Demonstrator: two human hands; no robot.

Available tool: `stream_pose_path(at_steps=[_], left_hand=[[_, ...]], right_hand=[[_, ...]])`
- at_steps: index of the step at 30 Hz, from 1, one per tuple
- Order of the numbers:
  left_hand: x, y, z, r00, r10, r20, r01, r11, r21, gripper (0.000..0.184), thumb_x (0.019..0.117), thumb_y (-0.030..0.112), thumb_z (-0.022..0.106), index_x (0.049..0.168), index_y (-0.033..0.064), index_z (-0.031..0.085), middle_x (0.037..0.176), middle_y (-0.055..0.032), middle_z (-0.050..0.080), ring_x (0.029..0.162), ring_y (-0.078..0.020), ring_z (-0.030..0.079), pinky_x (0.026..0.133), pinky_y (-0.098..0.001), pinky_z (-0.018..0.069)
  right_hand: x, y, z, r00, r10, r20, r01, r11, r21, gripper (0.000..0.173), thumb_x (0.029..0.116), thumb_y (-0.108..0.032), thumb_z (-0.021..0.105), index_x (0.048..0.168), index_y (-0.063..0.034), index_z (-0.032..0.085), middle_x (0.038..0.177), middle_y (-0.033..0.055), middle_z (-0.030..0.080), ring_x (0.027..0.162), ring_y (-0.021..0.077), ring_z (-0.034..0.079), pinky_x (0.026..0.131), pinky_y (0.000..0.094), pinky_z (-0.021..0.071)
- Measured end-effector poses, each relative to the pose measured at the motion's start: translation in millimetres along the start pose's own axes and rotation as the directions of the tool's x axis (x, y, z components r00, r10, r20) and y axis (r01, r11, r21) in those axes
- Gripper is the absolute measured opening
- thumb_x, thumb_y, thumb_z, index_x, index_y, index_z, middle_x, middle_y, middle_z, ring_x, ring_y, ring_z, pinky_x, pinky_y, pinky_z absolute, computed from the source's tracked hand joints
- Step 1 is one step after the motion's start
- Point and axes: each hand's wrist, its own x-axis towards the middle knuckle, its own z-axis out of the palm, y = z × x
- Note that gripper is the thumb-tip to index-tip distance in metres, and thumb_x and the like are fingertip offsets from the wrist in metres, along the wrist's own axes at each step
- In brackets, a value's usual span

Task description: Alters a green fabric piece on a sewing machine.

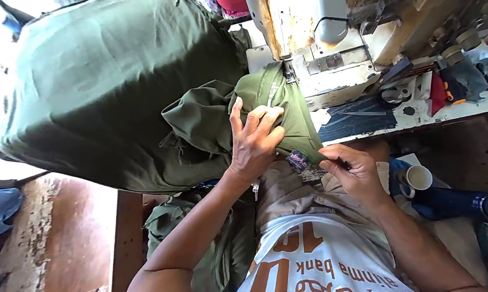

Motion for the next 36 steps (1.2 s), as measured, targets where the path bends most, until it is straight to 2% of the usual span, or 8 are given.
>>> stream_pose_path(at_steps=[6, 12, 17, 19, 26, 29, 32, 36], left_hand=[[15.0, -20.3, 11.8, 0.999, -0.016, -0.050, 0.019, 0.999, 0.050, 0.011, 0.0937, 0.011, 0.061, 0.095, 0.0149, 0.071, 0.141, -0.0071, 0.062, 0.137, -0.0371, 0.051, 0.118, -0.0729, 0.0163], [46.6, -44.9, 9.4, 0.999, -0.010, -0.043, 0.012, 0.998, 0.057, 0.013, 0.0962, 0.009, 0.057, 0.096, 0.0124, 0.070, 0.137, -0.0076, 0.064, 0.134, -0.0347, 0.053, 0.118, -0.0713, 0.0196], [64.5, -73.1, 19.3, 0.998, -0.013, -0.060, 0.017, 0.998, 0.056, 0.015, 0.0993, 0.008, 0.054, 0.099, 0.0119, 0.068, 0.136, -0.0082, 0.063, 0.135, -0.0344, 0.053, 0.118, -0.0686, 0.0218], [66.7, -79.0, 23.4, 0.994, -0.044, -0.096, 0.048, 0.998, 0.047, 0.017, 0.0989, 0.008, 0.054, 0.102, 0.0132, 0.069, 0.136, -0.0079, 0.064, 0.135, -0.0337, 0.053, 0.119, -0.0653, 0.0241], [55.0, -70.0, 26.8, 0.964, -0.129, -0.233, 0.117, 0.991, -0.062, 0.023, 0.0941, 0.011, 0.061, 0.112, 0.0171, 0.074, 0.140, -0.0071, 0.063, 0.136, -0.0317, 0.052, 0.119, -0.0562, 0.0314], [44.4, -61.6, 26.3, 0.963, -0.143, -0.230, 0.126, 0.988, -0.085, 0.030, 0.0885, 0.012, 0.062, 0.115, 0.0170, 0.074, 0.143, -0.0089, 0.060, 0.138, -0.0326, 0.051, 0.121, -0.0576, 0.0292], [36.8, -56.8, 24.9, 0.966, -0.136, -0.218, 0.119, 0.989, -0.088, 0.033, 0.0907, 0.024, 0.064, 0.122, 0.0203, 0.073, 0.146, -0.0098, 0.058, 0.140, -0.0332, 0.049, 0.122, -0.0594, 0.0260], [35.0, -54.9, 17.3, 0.965, -0.103, -0.239, 0.056, 0.979, -0.198, 0.033, 0.0915, 0.029, 0.058, 0.119, 0.0221, 0.075, 0.147, -0.0107, 0.058, 0.144, -0.0342, 0.044, 0.124, -0.0627, 0.0228]], right_hand=[[18.5, 9.0, 4.4, 0.999, 0.023, -0.041, -0.024, 0.999, -0.027, 0.011, 0.0965, -0.005, 0.068, 0.105, -0.0018, 0.074, 0.107, 0.0064, 0.073, 0.089, 0.0121, 0.070, 0.074, 0.0272, 0.0610], [51.4, 19.1, 10.8, 0.993, 0.065, -0.093, -0.072, 0.995, -0.074, 0.010, 0.0981, -0.008, 0.066, 0.105, -0.0034, 0.072, 0.090, 0.0025, 0.069, 0.064, 0.0069, 0.059, 0.055, 0.0224, 0.0515], [79.7, 30.1, 21.0, 0.988, 0.074, -0.134, -0.078, 0.997, -0.022, 0.011, 0.0981, -0.007, 0.065, 0.106, -0.0023, 0.072, 0.088, 0.0045, 0.070, 0.064, 0.0089, 0.060, 0.056, 0.0235, 0.0515], [92.9, 34.2, 24.9, 0.988, 0.045, -0.146, -0.046, 0.999, -0.004, 0.012, 0.0971, -0.006, 0.065, 0.106, -0.0009, 0.073, 0.089, 0.0046, 0.071, 0.068, 0.0079, 0.062, 0.061, 0.0239, 0.0533], [115.4, 36.8, 30.2, 0.983, -0.086, -0.160, 0.095, 0.994, 0.050, 0.013, 0.0946, 0.004, 0.064, 0.106, 0.0025, 0.071, 0.100, 0.0090, 0.073, 0.083, 0.0103, 0.067, 0.073, 0.0248, 0.0573], [119.9, 39.2, 32.0, 0.981, -0.106, -0.160, 0.119, 0.990, 0.076, 0.013, 0.0940, 0.006, 0.064, 0.105, 0.0029, 0.070, 0.102, 0.0101, 0.073, 0.087, 0.0121, 0.068, 0.076, 0.0261, 0.0579], [121.7, 42.8, 30.8, 0.977, -0.149, -0.152, 0.160, 0.985, 0.065, 0.014, 0.0934, 0.006, 0.064, 0.105, 0.0035, 0.071, 0.104, 0.0116, 0.073, 0.091, 0.0141, 0.069, 0.079, 0.0281, 0.0589], [114.0, 33.7, 20.1, 0.985, -0.111, -0.135, 0.110, 0.994, -0.017, 0.023, 0.0962, 0.001, 0.065, 0.118, -0.0003, 0.072, 0.118, 0.0095, 0.074, 0.094, 0.0135, 0.071, 0.080, 0.0279, 0.0604]])
